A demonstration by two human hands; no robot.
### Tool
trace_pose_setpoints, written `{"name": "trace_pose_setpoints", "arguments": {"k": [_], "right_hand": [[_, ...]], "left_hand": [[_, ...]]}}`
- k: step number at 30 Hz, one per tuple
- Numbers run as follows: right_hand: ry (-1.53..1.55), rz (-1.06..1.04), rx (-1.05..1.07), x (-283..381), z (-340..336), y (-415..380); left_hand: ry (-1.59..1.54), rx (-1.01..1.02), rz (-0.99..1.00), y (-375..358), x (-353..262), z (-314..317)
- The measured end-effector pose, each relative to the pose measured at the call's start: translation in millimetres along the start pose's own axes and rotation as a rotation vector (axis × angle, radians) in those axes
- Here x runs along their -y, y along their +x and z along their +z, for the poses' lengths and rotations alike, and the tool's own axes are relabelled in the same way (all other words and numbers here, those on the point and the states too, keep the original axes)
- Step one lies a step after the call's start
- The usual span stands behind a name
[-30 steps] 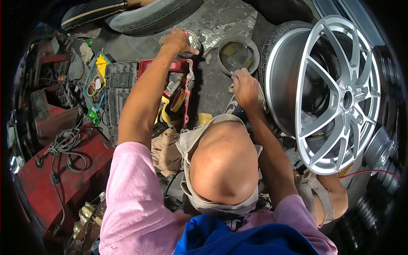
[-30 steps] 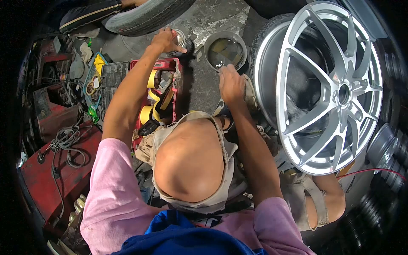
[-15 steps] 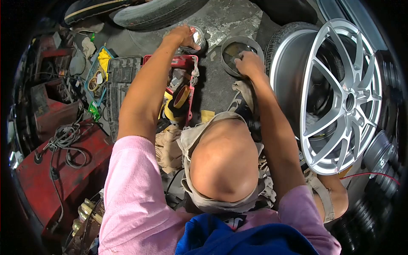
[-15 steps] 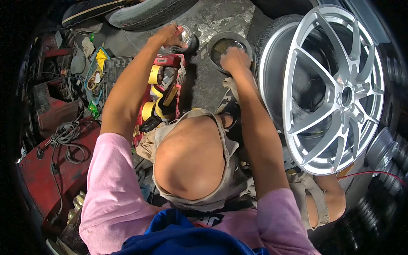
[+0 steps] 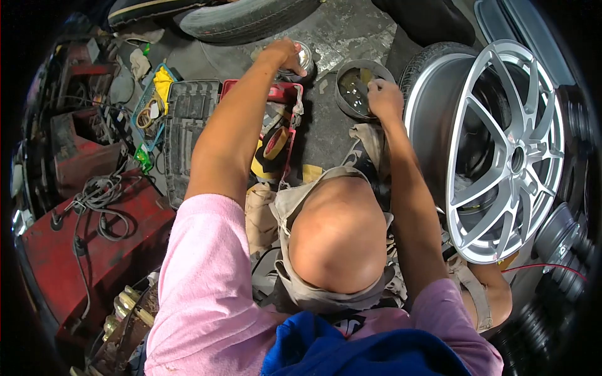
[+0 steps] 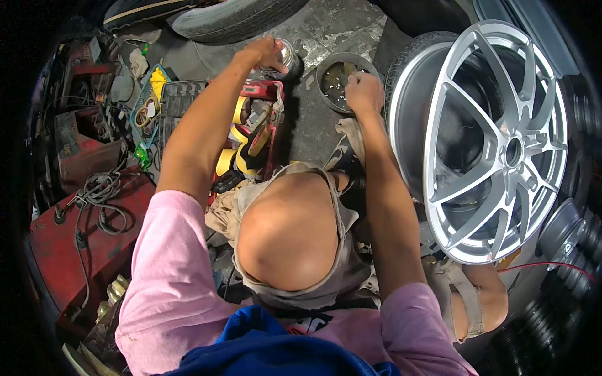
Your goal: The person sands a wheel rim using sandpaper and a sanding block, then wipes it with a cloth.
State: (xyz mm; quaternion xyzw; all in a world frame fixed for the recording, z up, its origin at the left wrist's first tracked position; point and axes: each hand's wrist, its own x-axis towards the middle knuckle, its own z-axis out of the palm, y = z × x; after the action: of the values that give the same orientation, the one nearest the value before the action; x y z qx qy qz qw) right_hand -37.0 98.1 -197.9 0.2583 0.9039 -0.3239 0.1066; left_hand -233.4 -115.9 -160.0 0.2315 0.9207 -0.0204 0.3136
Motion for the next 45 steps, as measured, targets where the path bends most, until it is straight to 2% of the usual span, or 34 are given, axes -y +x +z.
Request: {"name": "trace_pose_setpoints", "arguments": {"k": [2, 4, 6, 11, 13, 14, 17, 19, 23, 25, 26, 28, 30, 32, 34, 35, 36, 37, 39, 40, 41, 42, 43, 45], "right_hand": [[0.235, 0.047, -0.293, 9.0, -14.1, -18.7], [0.289, 0.049, -0.331, 10.8, -19.9, -27.0], [0.675, 0.152, -0.288, 4.6, -11.5, -27.6], [0.712, 0.090, -0.328, -11.0, 2.6, -25.2], [0.487, -0.069, -0.330, -25.4, 11.9, -17.5], [0.487, -0.069, -0.329, -29.7, 16.6, -15.2], [0.649, -0.057, -0.238, -31.9, 19.7, -16.3], [0.947, -0.016, -0.138, -29.6, 16.0, -22.9], [1.025, -0.015, -0.036, -30.8, 8.7, -29.2], [1.080, 0.077, 0.106, -33.1, 1.0, -33.7], [1.080, 0.080, 0.099, -33.0, -0.3, -37.3], [1.382, 0.210, 0.100, -17.3, -9.8, -50.8], [1.441, 0.158, 0.183, -13.4, -22.2, -60.1], [1.233, 0.122, 0.027, -8.3, -22.5, -65.9], [1.131, 0.119, -0.030, -11.9, -21.3, -73.4], [1.027, 0.113, -0.075, -12.7, -21.5, -77.2], [1.051, 0.119, -0.138, -7.0, -22.2, -84.5], [1.043, 0.102, -0.153, -7.5, -20.1, -91.2], [1.003, 0.129, -0.195, -12.5, -17.2, -106.3], [0.974, 0.170, -0.212, -15.2, -15.7, -114.9], [0.860, 0.133, -0.268, -20.7, -13.5, -123.5], [0.772, 0.088, -0.332, -30.2, -10.3, -133.2], [0.669, 0.111, -0.300, -38.9, -13.5, -145.6], [0.568, 0.134, -0.274, -54.9, -18.6, -177.6]], "left_hand": [[0.032, 0.009, -0.037, -1.1, -2.1, -1.6], [0.003, 0.084, -0.052, 3.5, -1.0, -2.5], [0.021, 0.095, -0.050, 0.4, -4.2, -4.9], [0.077, 0.049, -0.037, 0.5, -3.8, -2.0], [0.076, 0.061, -0.050, -2.7, -6.8, -5.6], [0.075, 0.066, -0.055, -3.9, -7.8, -7.1], [0.066, 0.081, -0.069, -0.6, -5.9, -4.6], [-0.008, 0.015, -0.085, 5.1, -0.1, 1.6], [-0.044, 0.032, -0.139, 5.5, -1.5, 1.7], [-0.049, 0.017, -0.104, 4.8, 0.1, 2.9], [-0.050, 0.012, -0.089, 4.1, 0.1, 3.4], [-0.007, 0.021, -0.020, 3.0, 3.8, 7.2], [-0.001, 0.017, 0.048, 5.8, 13.9, 15.9], [-0.088, -0.145, -0.020, 28.2, 30.3, 40.6], [-0.022, -0.141, 0.016, -8.7, 4.9, 31.2], [-0.076, -0.389, 0.055, -17.5, -3.8, 33.6], [-0.135, -0.636, 0.098, -28.2, -14.1, 37.2], [-0.154, -0.871, 0.259, -46.7, -28.7, 39.5], [-0.290, -0.839, 0.418, -88.6, -67.3, 43.0], [-0.516, -0.721, 0.434, -115.0, -96.5, 53.6], [-0.526, -0.621, 0.584, -122.1, -108.1, 76.0], [-0.374, -0.463, 0.642, -132.5, -119.9, 94.8], [-0.393, -0.329, 0.618, -139.3, -130.9, 116.5], [-0.441, -0.278, 0.656, -138.0, -145.1, 155.9]]}}
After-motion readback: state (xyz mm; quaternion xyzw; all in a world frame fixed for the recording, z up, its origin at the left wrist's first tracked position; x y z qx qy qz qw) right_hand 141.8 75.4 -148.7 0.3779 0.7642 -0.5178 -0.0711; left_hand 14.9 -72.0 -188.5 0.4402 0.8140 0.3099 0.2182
